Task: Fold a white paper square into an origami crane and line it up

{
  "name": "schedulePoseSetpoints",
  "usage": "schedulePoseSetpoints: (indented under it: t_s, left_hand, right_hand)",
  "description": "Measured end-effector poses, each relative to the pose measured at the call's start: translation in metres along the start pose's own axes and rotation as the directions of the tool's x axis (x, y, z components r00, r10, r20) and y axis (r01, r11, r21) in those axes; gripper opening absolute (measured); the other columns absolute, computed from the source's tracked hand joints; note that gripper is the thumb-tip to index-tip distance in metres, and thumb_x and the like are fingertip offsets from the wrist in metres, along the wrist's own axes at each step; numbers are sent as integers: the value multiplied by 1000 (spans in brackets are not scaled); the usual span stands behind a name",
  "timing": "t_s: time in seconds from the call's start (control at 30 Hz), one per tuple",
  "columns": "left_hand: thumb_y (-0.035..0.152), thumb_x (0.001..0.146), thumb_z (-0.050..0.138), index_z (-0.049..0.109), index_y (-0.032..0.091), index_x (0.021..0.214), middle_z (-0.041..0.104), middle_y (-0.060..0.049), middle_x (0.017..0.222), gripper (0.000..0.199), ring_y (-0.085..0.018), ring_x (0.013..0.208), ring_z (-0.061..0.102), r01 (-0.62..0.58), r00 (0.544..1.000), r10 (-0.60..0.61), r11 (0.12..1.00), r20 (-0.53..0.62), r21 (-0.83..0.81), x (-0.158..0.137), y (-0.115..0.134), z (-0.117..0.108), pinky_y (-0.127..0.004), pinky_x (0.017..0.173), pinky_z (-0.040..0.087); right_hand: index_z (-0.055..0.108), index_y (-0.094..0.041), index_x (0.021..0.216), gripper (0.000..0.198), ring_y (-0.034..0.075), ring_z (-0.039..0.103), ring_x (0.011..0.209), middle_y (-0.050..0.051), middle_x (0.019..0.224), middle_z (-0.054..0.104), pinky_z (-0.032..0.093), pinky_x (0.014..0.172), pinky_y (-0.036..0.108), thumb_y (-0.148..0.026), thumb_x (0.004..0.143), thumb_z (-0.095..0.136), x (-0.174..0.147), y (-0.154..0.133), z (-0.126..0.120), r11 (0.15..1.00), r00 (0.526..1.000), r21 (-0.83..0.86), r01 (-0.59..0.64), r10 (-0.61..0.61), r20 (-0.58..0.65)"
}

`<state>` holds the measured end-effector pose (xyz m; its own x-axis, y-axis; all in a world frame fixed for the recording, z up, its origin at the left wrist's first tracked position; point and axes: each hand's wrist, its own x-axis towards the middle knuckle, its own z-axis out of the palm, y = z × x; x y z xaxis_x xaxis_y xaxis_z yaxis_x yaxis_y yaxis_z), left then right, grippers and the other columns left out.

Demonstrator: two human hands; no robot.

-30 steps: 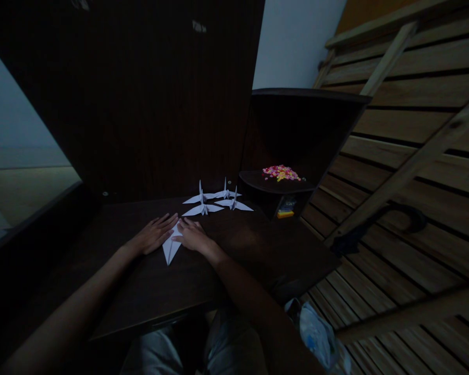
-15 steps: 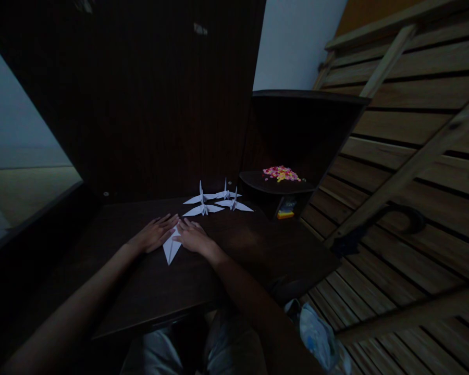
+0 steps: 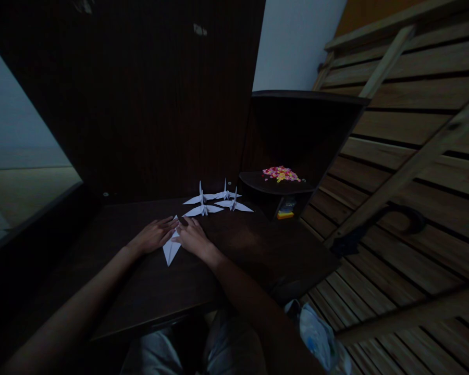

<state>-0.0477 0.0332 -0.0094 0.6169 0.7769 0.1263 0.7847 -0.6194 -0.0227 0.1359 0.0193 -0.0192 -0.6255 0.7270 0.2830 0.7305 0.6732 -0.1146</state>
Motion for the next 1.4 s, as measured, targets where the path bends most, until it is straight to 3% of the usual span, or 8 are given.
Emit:
schedulePoseSetpoints:
  t_s: [0.33,0.57,1.03,1.17,1.4]
  left_hand:
    - [36,94,26,55,21,128,61,-10,125,47,-25,125,47,-41,997,43,999,-64,21,-2,5,-5,-46,101,37]
    - [39,95,25,53,20,131,60,-9,128,50,-26,123,47,-29,999,29,1000,-43,2,1,4,-3,-45,101,37]
    - [38,96,22,44,19,138,53,-10,136,51,-28,131,37,9,1000,-10,999,21,45,4,3,-5,-47,101,34]
    - [43,96,18,40,22,140,46,-7,142,53,-28,134,33,44,999,-43,999,30,-10,5,1,-2,-48,102,34]
    - [42,95,20,34,17,143,36,-10,147,55,-30,136,29,76,993,-78,997,86,20,11,-2,3,-51,104,30]
  right_hand:
    - [69,-16,99,29,27,40,125,11,109,67,34,100,42,-38,90,52,-2,-3,-12,1000,1000,21,-20,21,-22]
    - [69,-17,96,34,25,47,109,10,101,68,39,91,38,-45,89,51,-2,-5,-18,997,998,38,-68,69,-11]
    - [69,-16,98,36,27,47,108,11,95,67,41,90,39,-45,90,49,-3,-7,-20,995,996,30,-94,94,3]
    - [68,-17,104,36,27,47,110,11,97,66,40,91,38,-44,89,51,-3,-7,-21,994,995,35,-101,101,6]
    - [67,-15,107,38,25,49,107,13,95,66,41,87,35,-45,89,51,-3,-5,-17,995,995,10,-96,96,-4]
